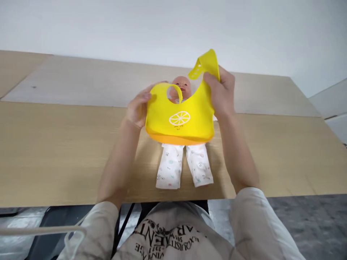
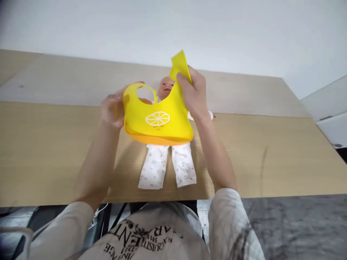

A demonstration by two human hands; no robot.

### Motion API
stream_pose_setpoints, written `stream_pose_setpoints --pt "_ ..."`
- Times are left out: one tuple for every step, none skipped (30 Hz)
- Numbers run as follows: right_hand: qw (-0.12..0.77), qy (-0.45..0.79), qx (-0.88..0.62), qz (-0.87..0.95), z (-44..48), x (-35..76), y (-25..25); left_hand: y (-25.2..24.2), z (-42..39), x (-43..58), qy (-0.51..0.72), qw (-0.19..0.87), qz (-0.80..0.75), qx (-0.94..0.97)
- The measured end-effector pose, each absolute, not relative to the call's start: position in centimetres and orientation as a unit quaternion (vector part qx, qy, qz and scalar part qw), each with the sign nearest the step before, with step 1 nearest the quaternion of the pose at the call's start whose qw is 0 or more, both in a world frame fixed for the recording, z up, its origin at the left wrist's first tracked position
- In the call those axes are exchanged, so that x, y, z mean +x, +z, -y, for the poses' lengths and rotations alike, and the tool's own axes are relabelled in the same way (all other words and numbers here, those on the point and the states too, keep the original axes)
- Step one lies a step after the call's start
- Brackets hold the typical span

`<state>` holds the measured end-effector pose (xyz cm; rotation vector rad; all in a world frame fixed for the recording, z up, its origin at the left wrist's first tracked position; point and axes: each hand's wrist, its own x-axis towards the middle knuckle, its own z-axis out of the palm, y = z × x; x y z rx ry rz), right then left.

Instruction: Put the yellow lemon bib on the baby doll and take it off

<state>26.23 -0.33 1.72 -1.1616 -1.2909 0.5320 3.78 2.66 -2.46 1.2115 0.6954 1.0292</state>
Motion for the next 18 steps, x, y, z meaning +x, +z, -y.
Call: stream_pose_setpoints --pt "0.610 0.208 -0.510 0.570 -0.4 26.6 0.9 -2.7 -3.3 3.8 0.438 0.644 -0.302 0.550" --pt "0.605 0.192 -0.515 0.577 -1.1 26.9 0.0 -2.9 -3.9 4.0 0.421 0.639 -0.301 0.569" --pt "0.599 0.184 -0.519 0.582 -1.8 27.4 -0.8 -3.3 -4.6 4.3 0.408 0.632 -0.306 0.584" --pt "0.591 0.184 -0.524 0.585 -2.6 27.9 -1.5 -3.7 -5.3 4.6 0.404 0.621 -0.317 0.593" --pt "0.581 0.187 -0.530 0.588 -3.4 28.3 -2.3 -4.2 -6.0 4.9 0.410 0.607 -0.331 0.595" --pt "0.571 0.188 -0.539 0.590 -4.3 28.8 -3.0 -4.7 -6.8 5.2 0.424 0.591 -0.344 0.593" --pt "0.558 0.184 -0.553 0.591 -5.2 29.2 -3.6 -5.3 -7.7 5.5 0.444 0.573 -0.354 0.591" --pt "0.543 0.175 -0.572 0.589 -6.0 29.6 -4.2 -5.9 -8.5 5.8 0.462 0.553 -0.360 0.593" --pt "0.523 0.163 -0.598 0.585 -6.8 29.8 -4.7 -6.5 -9.4 6.0 0.475 0.531 -0.365 0.599" --pt "0.498 0.149 -0.628 0.579 -7.4 29.9 -5.1 -7.2 -10.2 6.3 0.484 0.507 -0.371 0.609" --pt "0.470 0.134 -0.661 0.570 -8.0 29.9 -5.4 -7.8 -10.9 6.5 0.488 0.485 -0.384 0.616" --pt "0.442 0.118 -0.691 0.559 -8.4 29.7 -5.5 -8.4 -11.5 6.8 0.487 0.466 -0.403 0.619" --pt "0.418 0.105 -0.717 0.547 -8.7 29.5 -5.7 -9.0 -11.9 7.1 0.482 0.452 -0.426 0.619" --pt "0.400 0.095 -0.737 0.536 -8.9 29.2 -5.8 -9.5 -12.3 7.4 0.476 0.439 -0.448 0.617" --pt "0.391 0.088 -0.750 0.525 -9.0 29.0 -5.9 -10.0 -12.5 7.7 0.472 0.428 -0.467 0.614" --pt "0.391 0.083 -0.757 0.516 -9.1 28.8 -6.0 -10.4 -12.6 8.0 0.470 0.420 -0.481 0.609" --pt "0.399 0.081 -0.758 0.509 -9.1 28.8 -6.2 -10.6 -12.6 8.2 0.471 0.419 -0.490 0.602" --pt "0.414 0.081 -0.755 0.503 -9.1 28.8 -6.4 -10.8 -12.6 8.4 0.475 0.424 -0.496 0.591"
